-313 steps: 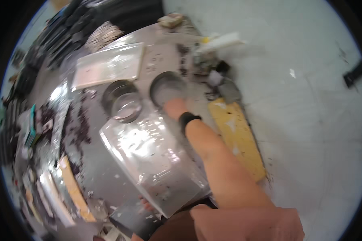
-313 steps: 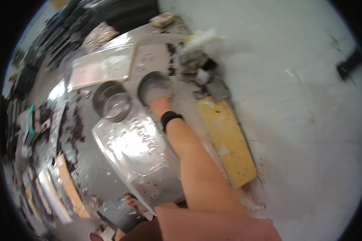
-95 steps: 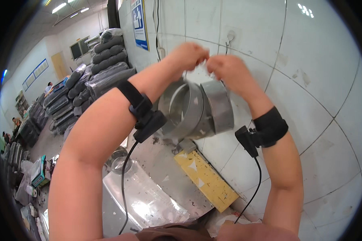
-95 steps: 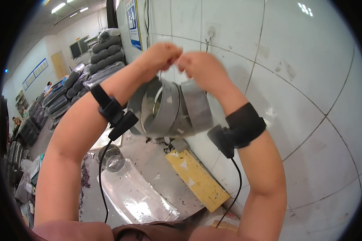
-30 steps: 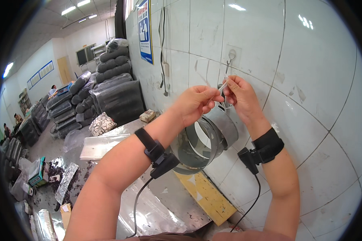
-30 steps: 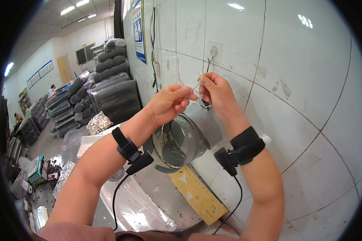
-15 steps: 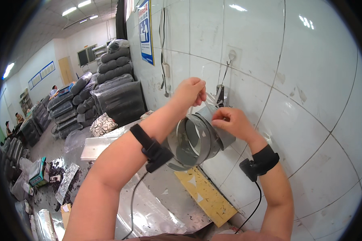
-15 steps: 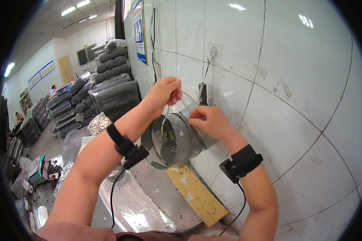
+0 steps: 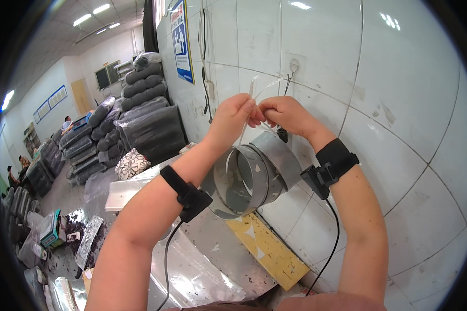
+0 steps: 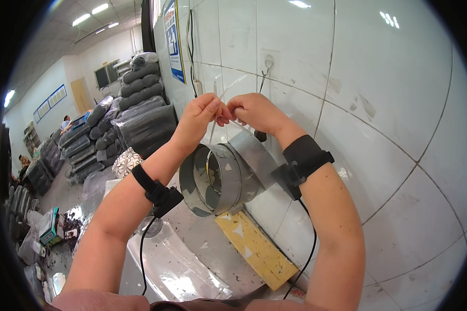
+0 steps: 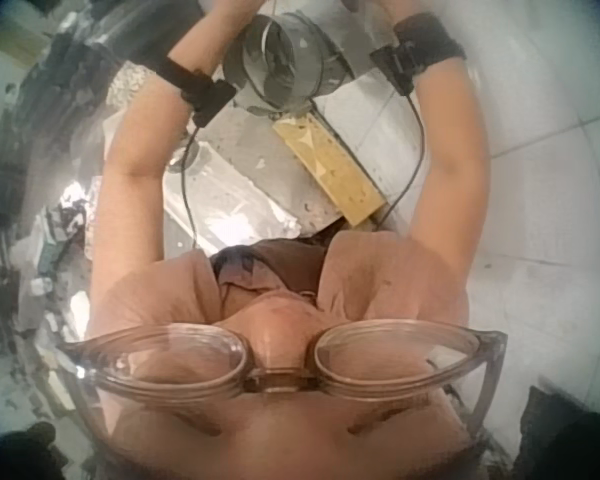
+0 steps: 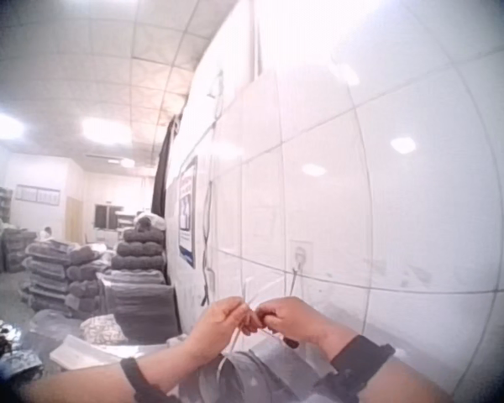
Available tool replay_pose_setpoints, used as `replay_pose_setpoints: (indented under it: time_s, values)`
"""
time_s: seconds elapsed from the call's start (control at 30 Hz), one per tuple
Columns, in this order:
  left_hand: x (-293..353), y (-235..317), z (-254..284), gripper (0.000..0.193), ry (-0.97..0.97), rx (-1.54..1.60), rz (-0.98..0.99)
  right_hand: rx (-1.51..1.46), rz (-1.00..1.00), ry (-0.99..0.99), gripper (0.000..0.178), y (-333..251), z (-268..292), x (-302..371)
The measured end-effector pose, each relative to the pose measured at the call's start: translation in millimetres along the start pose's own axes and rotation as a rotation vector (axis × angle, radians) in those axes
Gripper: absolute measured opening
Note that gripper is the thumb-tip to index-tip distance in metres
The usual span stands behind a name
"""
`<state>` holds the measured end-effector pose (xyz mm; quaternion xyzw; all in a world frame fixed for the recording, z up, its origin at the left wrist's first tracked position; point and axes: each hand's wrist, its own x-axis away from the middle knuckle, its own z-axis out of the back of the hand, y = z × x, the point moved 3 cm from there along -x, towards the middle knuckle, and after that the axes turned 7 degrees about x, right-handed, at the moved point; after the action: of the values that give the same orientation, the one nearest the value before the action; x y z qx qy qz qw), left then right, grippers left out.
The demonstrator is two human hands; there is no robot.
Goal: The person organizes metal rings and plastic sheets on a metal table, then gathers and aligns printed sheets into a stack.
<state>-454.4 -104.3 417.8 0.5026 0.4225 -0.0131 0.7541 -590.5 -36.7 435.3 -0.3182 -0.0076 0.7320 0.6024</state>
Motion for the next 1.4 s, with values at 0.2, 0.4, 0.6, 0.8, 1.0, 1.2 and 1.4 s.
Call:
replay_pose_setpoints:
  time_s: [0.2,0.4,0.6,0.8,1.0,1.2,1.4]
  values:
    - [-10.3,-18.1,12.4,0.024,0.093,0.181,0.203,0.874,0.201,0.278,0.015,-8.3,-2.3,6.4]
    - [0.4,-35.8,16.9,0.018,0.179,0.218,0.419,1.023,-0.013,0.035,0.014,24.7,-7.4,21.9]
    - [22.4,-54.0,63.5,0.022,0.18,0.056,0.551,0.975,0.026,0.119,0.016,48.8,-33.7,58.8]
    - [-5.5,-30.2,48.5,0.02,0.238,0.157,0.467,0.898,-0.072,0.196,0.017,33.0,-34.7,51.3]
    - [-35.0,-29.0,-7.1,0.018,-0.478,-0.498,0.266,0.534,-0.131,0.294,0.021,-5.0,-2.7,35.1]
    - [-16.4,-29.1,-9.9,0.025,-0.483,-0.592,0.383,0.327,-0.31,0.086,0.027,-5.3,4.5,21.1]
    - [-3.1,-17.9,-21.2,0.037,-0.43,-0.795,0.188,0.279,-0.125,0.123,0.023,-7.4,8.5,17.0]
